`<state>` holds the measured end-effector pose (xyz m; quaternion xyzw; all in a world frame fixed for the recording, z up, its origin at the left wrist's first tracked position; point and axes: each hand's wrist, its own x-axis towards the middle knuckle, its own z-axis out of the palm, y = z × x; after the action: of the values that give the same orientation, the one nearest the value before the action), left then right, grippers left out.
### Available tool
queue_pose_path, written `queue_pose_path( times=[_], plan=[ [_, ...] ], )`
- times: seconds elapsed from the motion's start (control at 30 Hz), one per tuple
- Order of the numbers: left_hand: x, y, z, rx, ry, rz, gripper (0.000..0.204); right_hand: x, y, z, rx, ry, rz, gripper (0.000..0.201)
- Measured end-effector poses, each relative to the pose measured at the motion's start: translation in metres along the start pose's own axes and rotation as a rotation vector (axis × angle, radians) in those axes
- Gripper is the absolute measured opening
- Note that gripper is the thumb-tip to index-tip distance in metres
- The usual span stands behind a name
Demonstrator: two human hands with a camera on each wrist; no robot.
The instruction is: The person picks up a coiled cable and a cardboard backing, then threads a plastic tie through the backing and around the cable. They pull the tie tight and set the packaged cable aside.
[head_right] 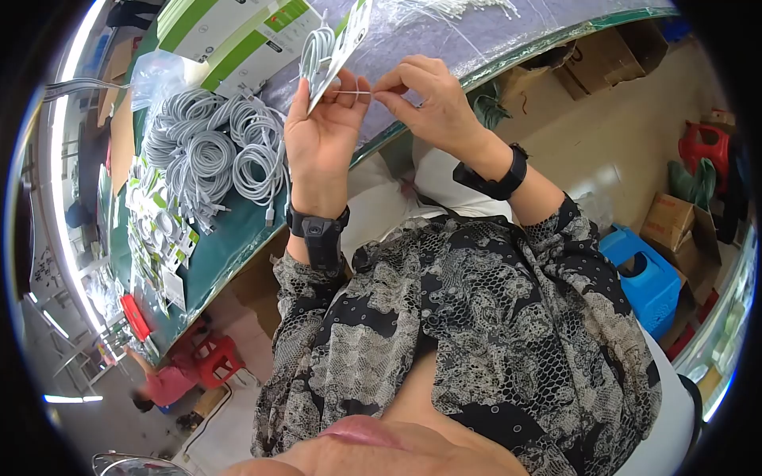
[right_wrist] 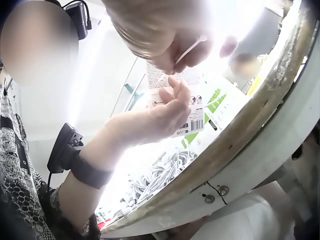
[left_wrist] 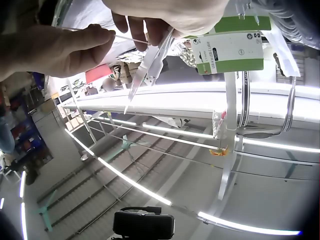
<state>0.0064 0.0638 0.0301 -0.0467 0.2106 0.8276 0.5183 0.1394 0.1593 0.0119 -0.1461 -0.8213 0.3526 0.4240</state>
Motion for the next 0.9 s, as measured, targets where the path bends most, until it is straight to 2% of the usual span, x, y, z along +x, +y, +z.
queue_pose_path(
  times=[0.2, 0.47, 0.9],
  plan=[
    [-0.0033, -0.0035, 0.0023, -0.036, -0.048, -0.03, 0.029, 0.0029, -0.004, 0.0042, 0.038, 0.01, 0.022, 0.008],
    [-0.0068, -0.0044, 0.0044, -0.047, 0.0, -0.049, 0.028, 0.0043, -0.0056, 0.0089, 0.063, 0.008, 0.046, 0.006],
    [-0.0073, -0.0066, 0.0008, -0.064, -0.015, -0.064, 0.031, 0.0051, -0.0048, 0.0105, 0.069, 0.016, 0.056, 0.006]
  ],
)
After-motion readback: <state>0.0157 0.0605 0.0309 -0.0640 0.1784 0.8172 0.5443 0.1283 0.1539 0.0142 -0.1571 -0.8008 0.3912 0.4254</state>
